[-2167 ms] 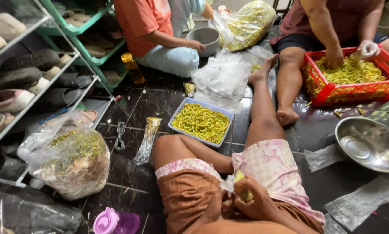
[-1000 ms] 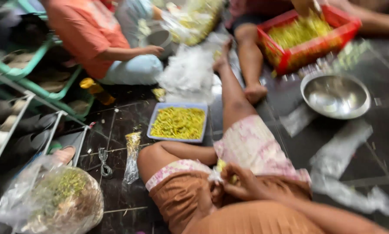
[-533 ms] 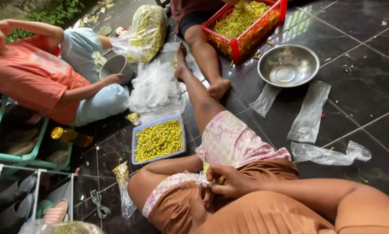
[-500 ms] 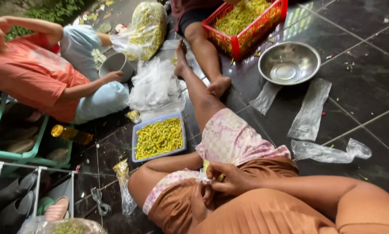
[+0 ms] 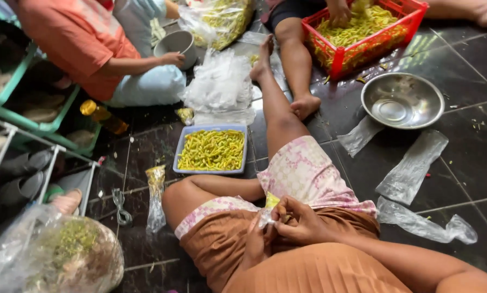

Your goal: The person sits on the floor and packs green chilies from a blue tray into small plastic bags. They pick up chilies by hand, place them into the bags, and set the filled bags aside. Other people are visible in the background performing similar tasks.

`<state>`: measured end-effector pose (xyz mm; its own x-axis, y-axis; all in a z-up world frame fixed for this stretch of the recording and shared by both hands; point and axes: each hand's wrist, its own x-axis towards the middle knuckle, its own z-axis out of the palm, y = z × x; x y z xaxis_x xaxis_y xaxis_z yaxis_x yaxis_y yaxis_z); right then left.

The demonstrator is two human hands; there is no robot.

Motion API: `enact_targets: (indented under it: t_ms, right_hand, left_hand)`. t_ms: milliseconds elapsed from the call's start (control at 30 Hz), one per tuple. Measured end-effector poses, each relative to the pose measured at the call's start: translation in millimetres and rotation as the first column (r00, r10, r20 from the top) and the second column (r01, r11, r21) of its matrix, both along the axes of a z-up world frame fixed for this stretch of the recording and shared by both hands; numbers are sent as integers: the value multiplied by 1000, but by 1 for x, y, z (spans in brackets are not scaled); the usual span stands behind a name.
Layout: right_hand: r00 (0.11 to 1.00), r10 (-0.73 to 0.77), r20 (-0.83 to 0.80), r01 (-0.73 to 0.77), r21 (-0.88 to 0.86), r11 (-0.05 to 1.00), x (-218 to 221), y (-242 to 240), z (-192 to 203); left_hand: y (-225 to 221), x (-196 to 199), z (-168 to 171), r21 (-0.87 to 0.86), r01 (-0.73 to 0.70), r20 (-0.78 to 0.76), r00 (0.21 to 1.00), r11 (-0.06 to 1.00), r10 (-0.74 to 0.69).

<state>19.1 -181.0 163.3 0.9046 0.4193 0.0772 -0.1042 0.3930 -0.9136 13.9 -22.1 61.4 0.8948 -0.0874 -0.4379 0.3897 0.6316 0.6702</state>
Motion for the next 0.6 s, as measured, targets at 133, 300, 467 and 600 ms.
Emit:
enact_targets:
  t_ms: [133,300,467,600]
  right_hand:
    - [998,-28,56,31,-49,998,8,0,-4]
    - [995,40,89,-35,-51,998,4,-5,-3]
    - [981,127,146,-122,-45,992,8,0,20]
    - [963,146,225,-113,-153,982,12,4,32]
  left_hand:
    - [-8,3,15,-4,-21,-93,995,1000,20]
    - [-13,-2,27,-98,81,127,990,992,-68]
    - [-12,2,42,-62,102,303,950,993,-79]
    - [-15,2,45,-186,103,217,974,977,-61]
